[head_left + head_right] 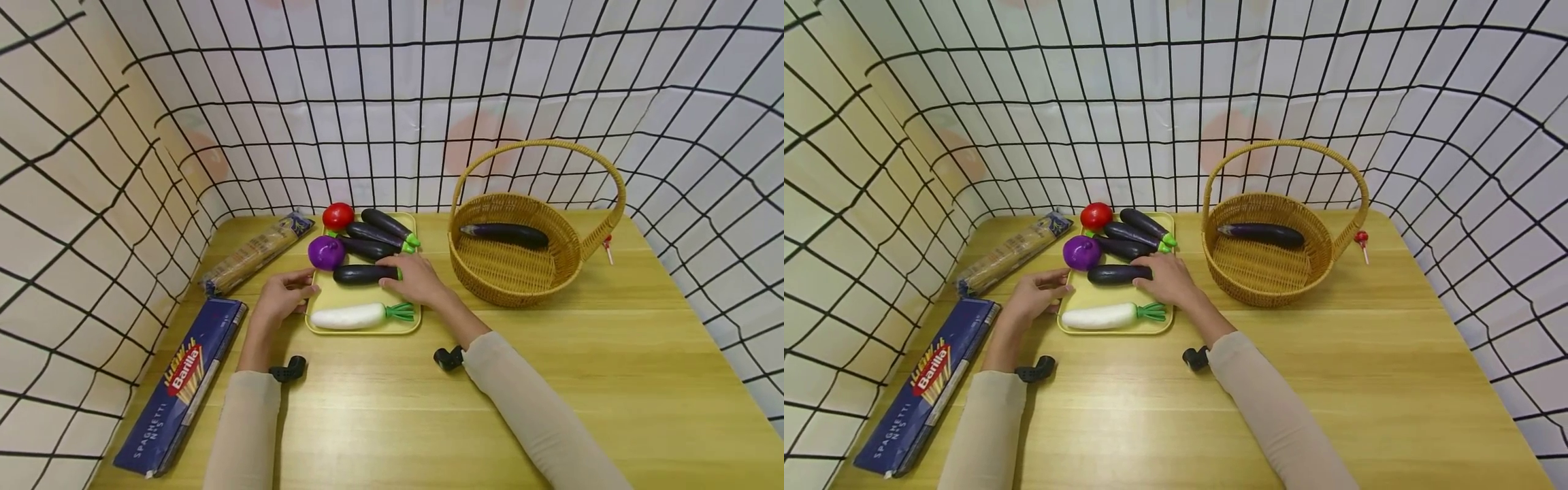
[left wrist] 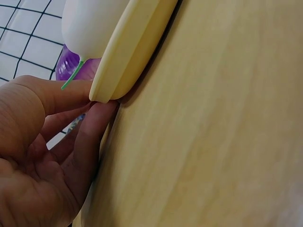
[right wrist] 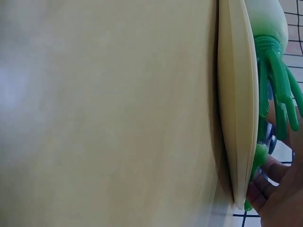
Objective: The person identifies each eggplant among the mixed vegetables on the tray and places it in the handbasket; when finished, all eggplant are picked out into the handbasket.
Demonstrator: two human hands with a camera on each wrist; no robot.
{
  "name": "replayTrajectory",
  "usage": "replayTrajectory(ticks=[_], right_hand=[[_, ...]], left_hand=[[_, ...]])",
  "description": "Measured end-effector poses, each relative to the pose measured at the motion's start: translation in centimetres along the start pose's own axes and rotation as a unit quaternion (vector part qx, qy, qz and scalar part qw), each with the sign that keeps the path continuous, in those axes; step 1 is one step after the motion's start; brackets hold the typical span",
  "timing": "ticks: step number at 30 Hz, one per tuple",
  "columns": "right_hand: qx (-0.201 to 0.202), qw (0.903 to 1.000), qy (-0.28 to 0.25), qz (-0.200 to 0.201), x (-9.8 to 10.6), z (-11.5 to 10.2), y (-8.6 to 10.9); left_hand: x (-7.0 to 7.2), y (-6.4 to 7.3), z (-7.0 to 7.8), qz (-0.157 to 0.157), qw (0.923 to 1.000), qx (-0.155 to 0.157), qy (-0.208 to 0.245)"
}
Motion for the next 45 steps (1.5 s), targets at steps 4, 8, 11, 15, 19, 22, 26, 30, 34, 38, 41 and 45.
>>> replayTrajectory(ticks=[4,8,11,15,19,22,26,30,34,38,41,45], right_hand=[[0.003,0.9998,-0.017,0.004,0.1,0.0,0.1],[0.002,0.9995,-0.031,0.008,0.4,-0.2,0.4],[0.001,0.9991,-0.038,0.018,0.9,-0.5,0.9],[0.001,0.9986,-0.041,0.033,1.8,-1.0,1.6],[0.007,0.998,-0.045,0.044,2.9,-1.3,2.6],[0.015,0.9971,-0.059,0.046,3.8,-1.6,3.6],[0.027,0.9954,-0.076,0.052,5.3,-1.9,5.1],[0.032,0.9939,-0.084,0.064,6.7,-1.7,6.3],[0.041,0.9922,-0.082,0.084,8.2,-1.2,7.4],[0.044,0.9904,-0.072,0.11,9.9,-0.3,8.6],[0.039,0.9889,-0.069,0.126,11.1,0.5,9.5],[0.03,0.9876,-0.071,0.137,12.3,1.9,10.4]], left_hand=[[0.2,0.1,-0.1,0.001,1.0,0.006,-0.003],[0.1,0.1,-0.1,-0.001,1.0,0.005,-0.003],[0.1,0.1,-0.1,-0.001,1.0,0.003,-0.003],[0.0,0.1,0.0,-0.001,1.0,0.001,-0.004],[0.0,0.1,0.1,0.001,1.0,0.002,-0.003],[0.0,0.1,0.1,0.0,1.0,0.004,-0.004],[0.0,0.0,0.1,-0.004,0.9999,0.008,-0.006],[0.1,0.0,0.2,-0.005,0.9999,0.008,-0.005],[0.1,0.1,0.4,-0.005,0.9999,0.006,-0.008],[0.0,0.2,0.5,-0.009,0.9999,0.004,-0.009],[0.0,0.2,0.5,-0.009,0.9999,0.002,-0.007],[0.0,0.2,0.4,-0.007,1.0,-0.001,-0.006]])
Point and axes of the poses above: each hand's wrist, its own y-axis away from the middle knuckle, its own x-axis out of the back of the hand, z = x × y, the point moved 5 cm from there along -y, towards the middle knuckle, and after that the axes turned 12 degrees about -y, right-handed, at the moved point
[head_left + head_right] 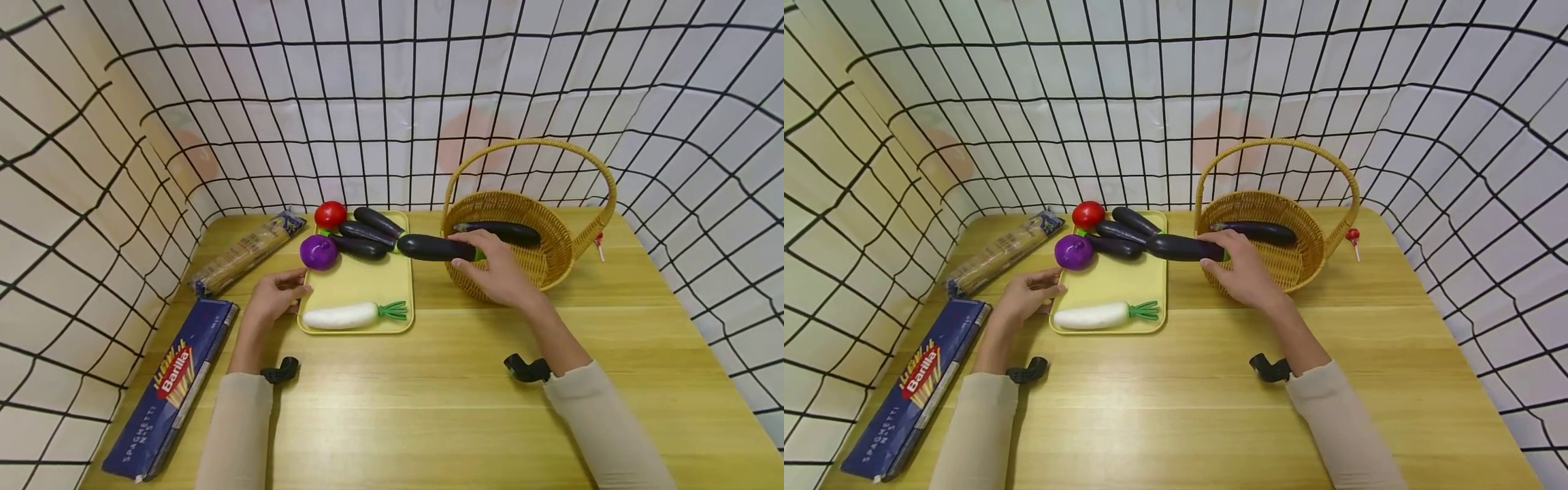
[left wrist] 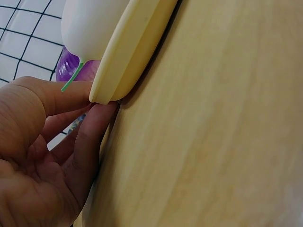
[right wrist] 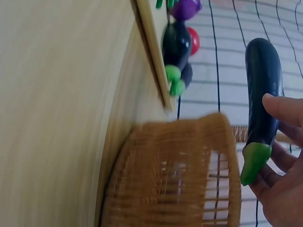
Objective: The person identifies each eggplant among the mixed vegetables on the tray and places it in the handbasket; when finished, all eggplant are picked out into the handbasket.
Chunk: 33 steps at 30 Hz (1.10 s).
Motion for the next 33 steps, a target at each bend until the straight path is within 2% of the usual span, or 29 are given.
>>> replayTrajectory(ticks=[5,11,16,23,28,33], right_hand=[[-0.016,0.9997,0.012,0.016,1.9,1.6,0.7],[-0.066,0.9971,0.028,0.026,4.4,2.9,1.4],[-0.092,0.9945,0.041,0.026,5.9,4.4,1.7],[-0.114,0.991,0.07,-0.003,6.8,6.7,1.6],[-0.126,0.9869,0.093,-0.038,6.9,7.7,0.6],[-0.15,0.9822,0.101,-0.051,6.7,8.7,-0.6]], left_hand=[[0.1,0.1,-0.1,0.0,1.0,0.001,0.003],[0.0,0.1,-0.1,0.004,1.0,0.002,0.0],[-0.1,0.0,-0.1,0.005,1.0,0.002,0.002],[0.0,0.0,-0.2,0.006,1.0,0.002,0.005],[0.0,0.1,-0.1,0.006,1.0,0.004,0.005],[0.0,0.1,-0.2,0.005,1.0,0.005,0.005]])
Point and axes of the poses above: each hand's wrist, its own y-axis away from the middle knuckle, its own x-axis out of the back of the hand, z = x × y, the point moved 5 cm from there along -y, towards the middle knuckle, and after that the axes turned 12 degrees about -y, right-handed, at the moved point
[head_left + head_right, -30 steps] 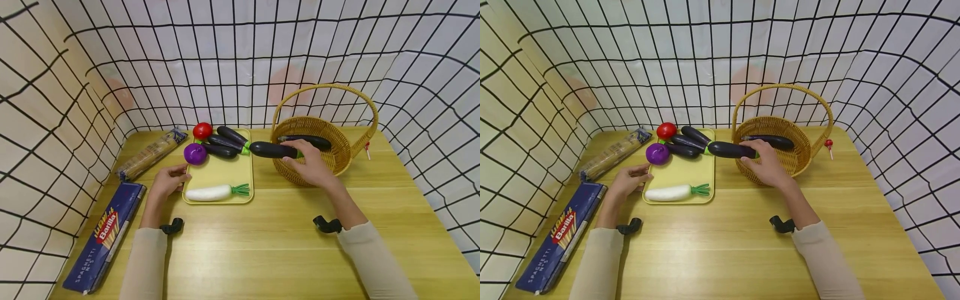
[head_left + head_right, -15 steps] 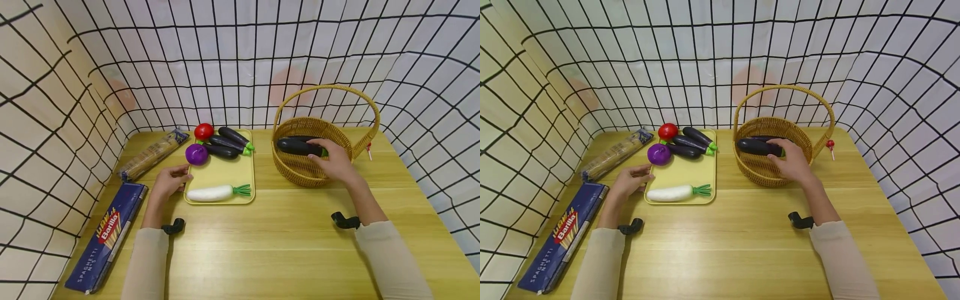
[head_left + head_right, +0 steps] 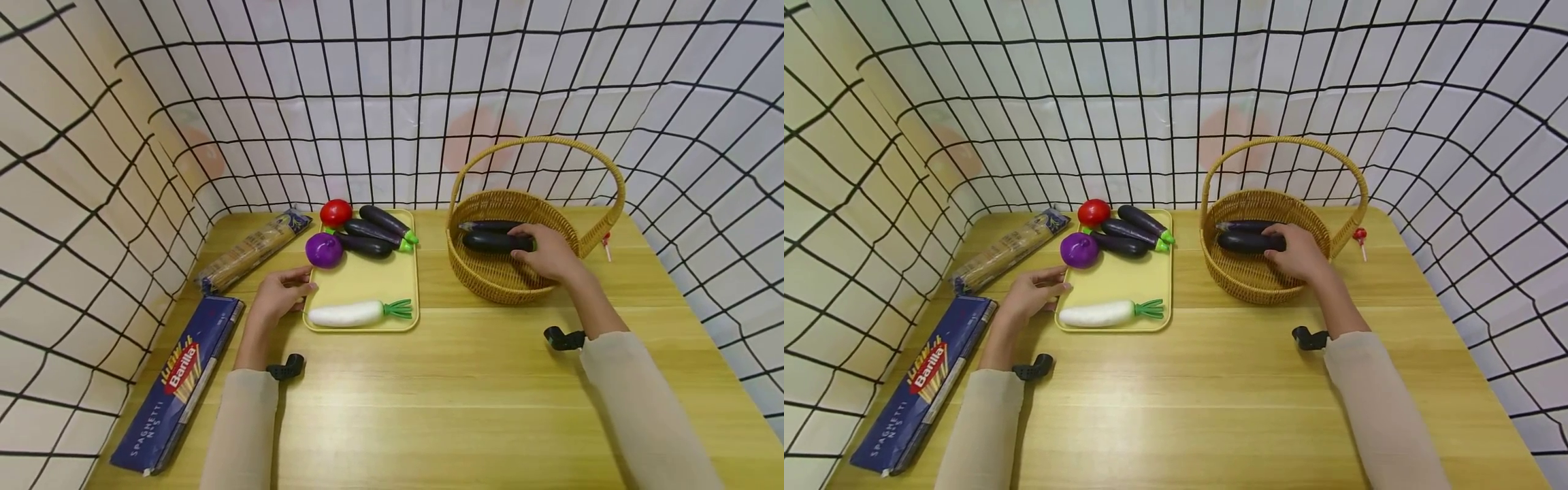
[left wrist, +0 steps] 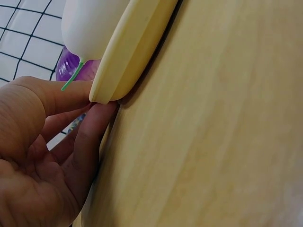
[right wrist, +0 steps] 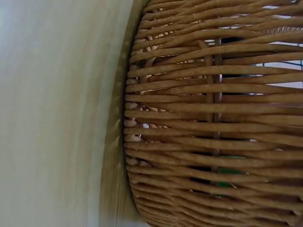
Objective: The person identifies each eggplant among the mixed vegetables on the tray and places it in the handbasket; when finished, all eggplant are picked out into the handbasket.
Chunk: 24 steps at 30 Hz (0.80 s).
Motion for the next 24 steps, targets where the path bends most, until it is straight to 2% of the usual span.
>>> replayTrajectory(ticks=[10,24], right_hand=[[-0.037,0.9992,0.012,-0.013,-0.4,1.3,-2.0],[-0.036,0.9993,0.003,-0.006,-0.4,1.2,-1.9]], left_hand=[[0.1,-0.1,0.1,0.002,1.0,-0.007,0.004],[0.2,-0.1,0.2,0.002,1.0,-0.008,0.002]])
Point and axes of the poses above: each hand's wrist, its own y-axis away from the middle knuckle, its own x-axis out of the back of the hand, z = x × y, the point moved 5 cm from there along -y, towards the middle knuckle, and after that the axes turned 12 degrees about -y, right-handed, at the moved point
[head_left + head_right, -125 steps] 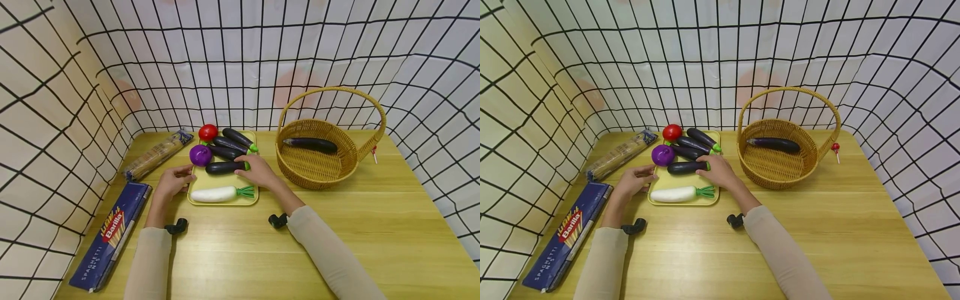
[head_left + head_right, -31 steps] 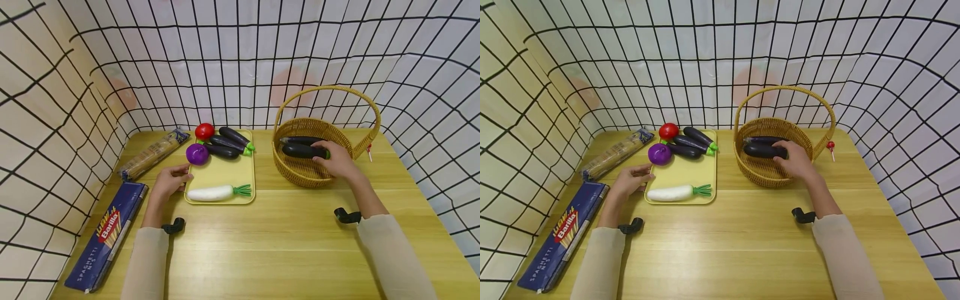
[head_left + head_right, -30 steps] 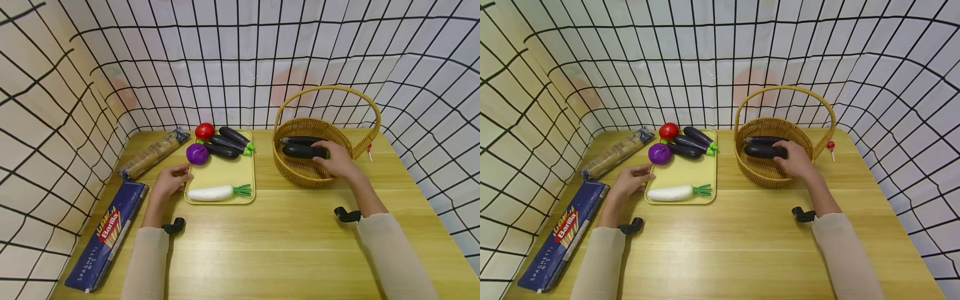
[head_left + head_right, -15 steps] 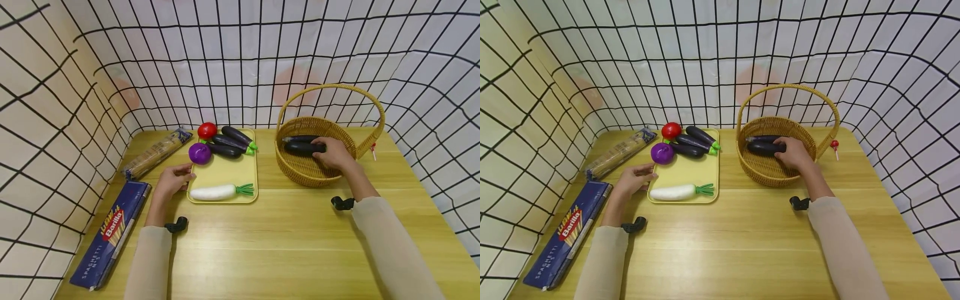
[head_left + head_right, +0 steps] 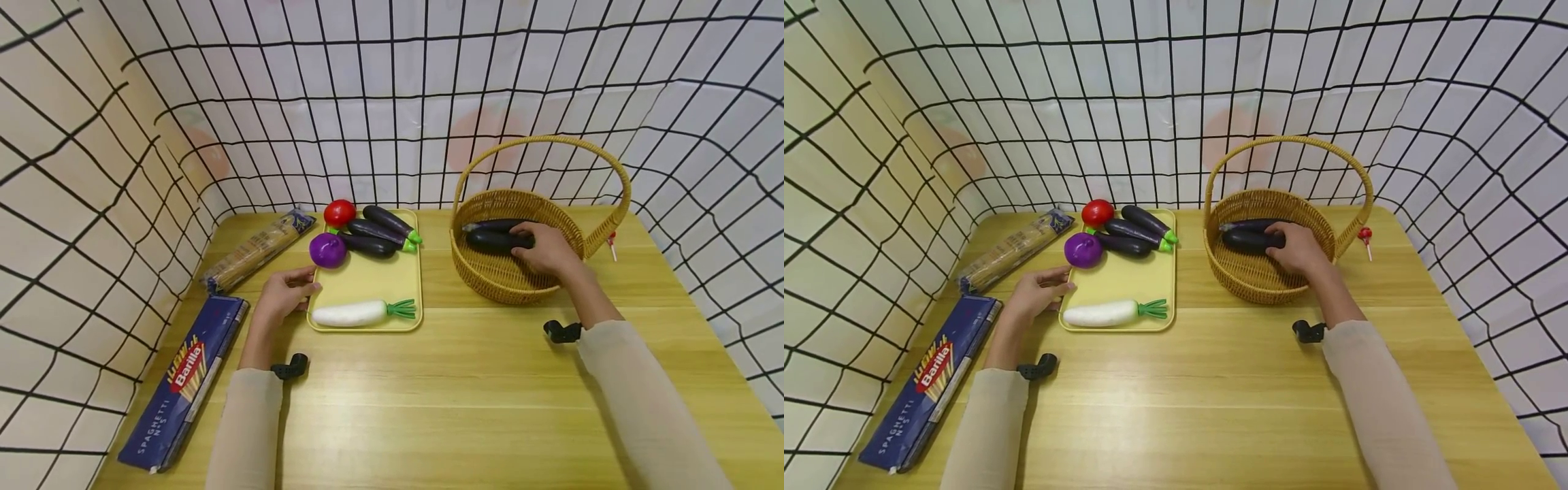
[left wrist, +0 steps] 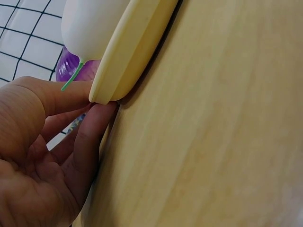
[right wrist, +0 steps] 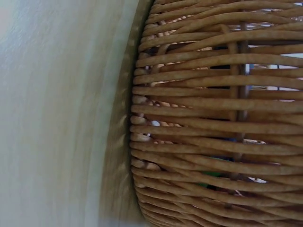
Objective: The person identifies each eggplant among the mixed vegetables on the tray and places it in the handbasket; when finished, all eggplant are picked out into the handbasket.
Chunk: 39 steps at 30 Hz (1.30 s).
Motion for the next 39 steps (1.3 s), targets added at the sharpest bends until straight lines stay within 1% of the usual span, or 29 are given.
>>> replayTrajectory(ticks=[5,9,13,16,23,28,31,34,39], right_hand=[[0.01,0.9996,-0.019,0.017,0.4,-0.6,0.5],[0.023,0.9985,-0.038,0.034,0.7,-1.5,1.5],[0.057,0.9958,-0.052,0.049,0.7,-3.4,2.7],[0.085,0.9921,-0.074,0.055,0.1,-5.1,3.6],[0.127,0.9819,-0.13,0.054,-2.5,-8.4,4.1],[0.164,0.9727,-0.155,0.055,-4.6,-10.9,4.0],[0.181,0.9689,-0.161,0.049,-6.0,-12.3,3.6],[0.182,0.9687,-0.165,0.032,-7.5,-13.5,2.9],[0.163,0.9694,-0.183,-0.009,-10.1,-14.6,1.4]], left_hand=[[-0.1,0.0,0.1,0.001,1.0,-0.003,0.001],[-0.2,0.0,0.1,0.001,1.0,-0.003,0.001],[-0.2,0.0,0.0,0.001,1.0,-0.002,0.001],[-0.1,-0.1,0.0,0.001,1.0,-0.001,0.002],[0.0,0.0,-0.1,-0.002,1.0,0.001,0.001],[-0.1,0.1,0.0,-0.004,1.0,-0.002,-0.002],[-0.1,0.1,-0.1,-0.003,1.0,-0.003,-0.004],[0.0,0.1,-0.2,-0.001,1.0,0.001,-0.003],[0.0,0.0,-0.2,-0.001,1.0,0.0,0.001]])
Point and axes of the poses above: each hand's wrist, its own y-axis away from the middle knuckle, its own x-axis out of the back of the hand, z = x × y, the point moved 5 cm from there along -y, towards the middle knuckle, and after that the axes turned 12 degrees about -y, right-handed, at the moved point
